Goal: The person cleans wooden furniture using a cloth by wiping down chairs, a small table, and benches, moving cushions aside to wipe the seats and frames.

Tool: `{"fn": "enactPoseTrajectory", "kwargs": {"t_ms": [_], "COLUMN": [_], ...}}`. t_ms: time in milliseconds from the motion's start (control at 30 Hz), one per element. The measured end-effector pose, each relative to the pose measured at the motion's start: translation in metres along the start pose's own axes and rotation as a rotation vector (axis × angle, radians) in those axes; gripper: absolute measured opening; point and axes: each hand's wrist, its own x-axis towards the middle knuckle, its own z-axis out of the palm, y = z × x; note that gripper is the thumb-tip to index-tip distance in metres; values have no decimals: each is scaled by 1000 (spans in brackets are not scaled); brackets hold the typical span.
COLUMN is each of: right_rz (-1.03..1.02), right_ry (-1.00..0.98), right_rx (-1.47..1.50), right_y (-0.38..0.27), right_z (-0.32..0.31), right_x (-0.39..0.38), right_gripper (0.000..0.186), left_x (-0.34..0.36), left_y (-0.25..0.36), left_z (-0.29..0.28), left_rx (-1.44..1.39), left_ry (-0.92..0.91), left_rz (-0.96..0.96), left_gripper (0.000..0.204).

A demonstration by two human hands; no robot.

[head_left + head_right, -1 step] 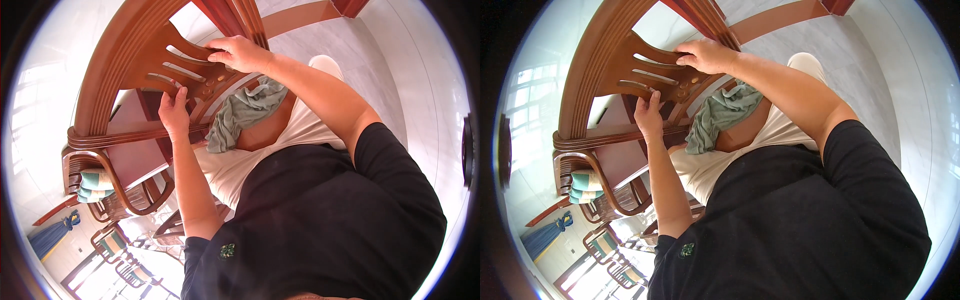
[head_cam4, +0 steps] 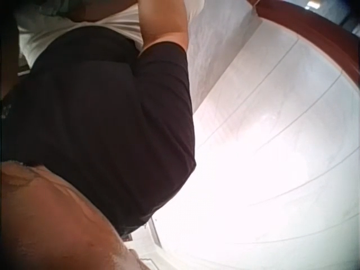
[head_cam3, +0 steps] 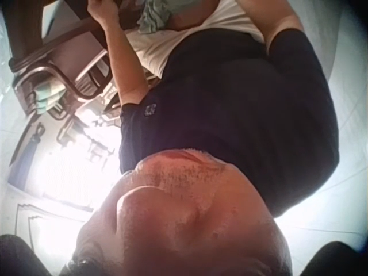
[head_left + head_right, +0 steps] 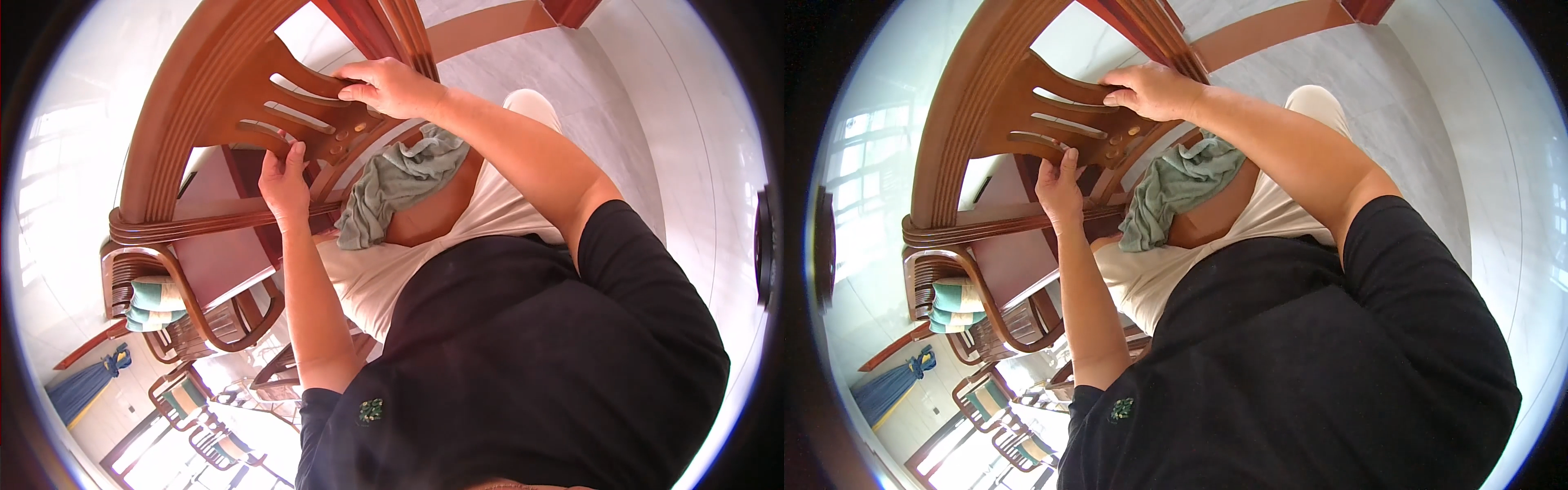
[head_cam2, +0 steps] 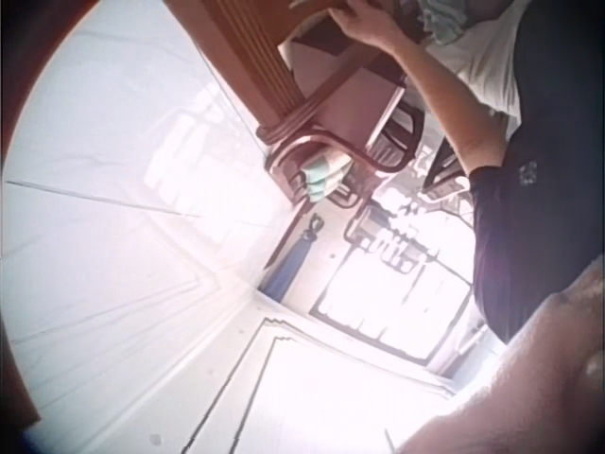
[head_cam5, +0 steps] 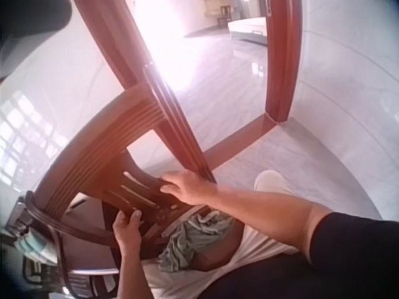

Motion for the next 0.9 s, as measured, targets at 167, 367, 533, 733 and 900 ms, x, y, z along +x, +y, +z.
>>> {"fn": "enactPoseTrajectory", "kwargs": {"t_ms": [167,367,533,733,900], "right_rz": [54,-4,5,-64,27], "right_ry": [-82,-46,-89,3,-67], "right_rx": [-13,-49,-38,-44,-47], "right_y": [6,4,-2,6,-6], "right_z": [-7,-6,-11,-4,-9], "right_x": [2,3,3,1,1], "right_gripper": [35,35,35,35,34], "left_x": [-2,-2,-4,-3,-3], "left_y": [2,-7,-5,-3,-4], "left_z": [8,11,9,10,10], "left_rx": [-35,-78,-50,-58,-23], "left_ry": [34,87,85,71,95], "left_rz": [4,79,26,64,41], "left_gripper": [30,34,32,33,28]}}
